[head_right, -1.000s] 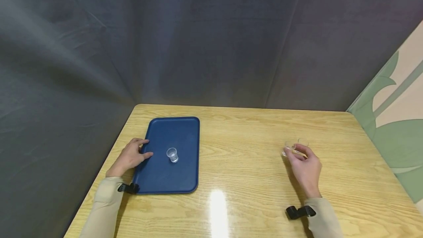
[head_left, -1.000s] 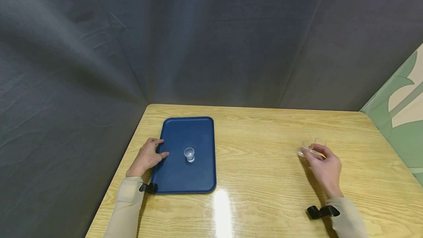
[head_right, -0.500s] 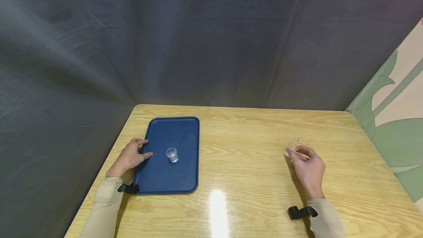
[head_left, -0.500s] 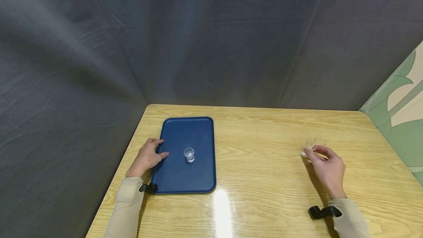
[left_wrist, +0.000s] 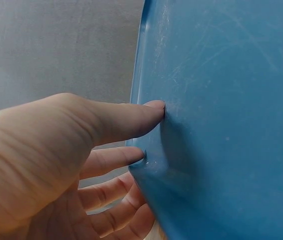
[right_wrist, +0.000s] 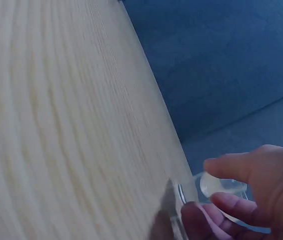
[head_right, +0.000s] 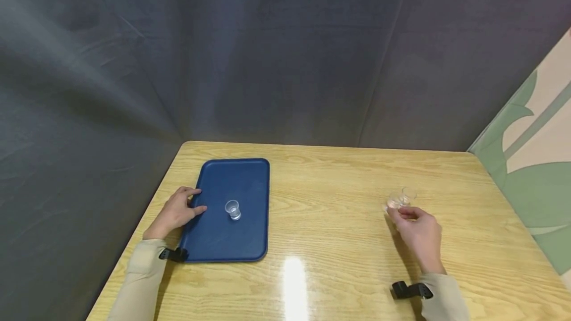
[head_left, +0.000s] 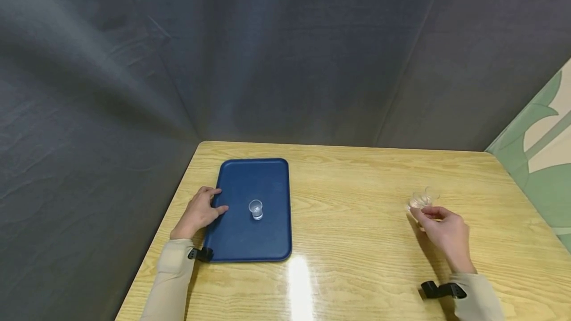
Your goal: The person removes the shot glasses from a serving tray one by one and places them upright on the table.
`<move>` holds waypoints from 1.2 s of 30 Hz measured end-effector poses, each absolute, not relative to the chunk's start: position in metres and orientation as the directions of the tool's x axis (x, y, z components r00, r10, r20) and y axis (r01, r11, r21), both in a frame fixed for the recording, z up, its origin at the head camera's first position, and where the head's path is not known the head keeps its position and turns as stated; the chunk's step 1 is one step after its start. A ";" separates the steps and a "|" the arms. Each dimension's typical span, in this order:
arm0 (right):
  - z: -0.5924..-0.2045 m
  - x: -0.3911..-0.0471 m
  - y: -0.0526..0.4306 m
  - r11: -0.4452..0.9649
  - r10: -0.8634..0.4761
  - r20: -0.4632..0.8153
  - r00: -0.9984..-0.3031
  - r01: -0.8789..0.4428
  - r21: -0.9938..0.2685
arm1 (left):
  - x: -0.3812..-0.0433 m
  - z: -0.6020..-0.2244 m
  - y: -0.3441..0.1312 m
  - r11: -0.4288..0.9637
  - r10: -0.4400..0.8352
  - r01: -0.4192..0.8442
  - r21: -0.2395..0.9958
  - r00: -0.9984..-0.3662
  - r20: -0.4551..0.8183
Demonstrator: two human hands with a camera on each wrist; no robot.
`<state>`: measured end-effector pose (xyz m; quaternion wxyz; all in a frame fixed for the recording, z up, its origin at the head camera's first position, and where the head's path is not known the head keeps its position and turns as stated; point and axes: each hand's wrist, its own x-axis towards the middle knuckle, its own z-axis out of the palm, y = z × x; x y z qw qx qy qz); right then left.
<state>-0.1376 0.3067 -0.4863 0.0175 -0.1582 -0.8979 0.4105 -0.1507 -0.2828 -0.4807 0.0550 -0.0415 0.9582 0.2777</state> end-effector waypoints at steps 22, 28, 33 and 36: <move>-0.497 -0.143 0.199 0.384 -0.132 -0.170 -0.976 0.108 -0.917 | -0.151 -0.479 -0.281 0.839 -0.049 -0.114 0.532 -0.990 -0.135; -0.495 -0.146 0.171 0.369 -0.193 -0.163 -0.968 0.083 -0.926 | -0.151 -0.481 -0.281 0.840 -0.051 -0.116 0.530 -0.989 -0.135; -0.488 -0.149 0.144 0.334 -0.264 -0.131 -0.956 0.036 -0.942 | -0.151 -0.481 -0.281 0.841 -0.054 -0.117 0.529 -0.990 -0.133; -0.485 -0.150 0.125 0.319 -0.300 -0.108 -0.948 0.007 -0.948 | -0.151 -0.481 -0.281 0.842 -0.053 -0.113 0.528 -0.990 -0.128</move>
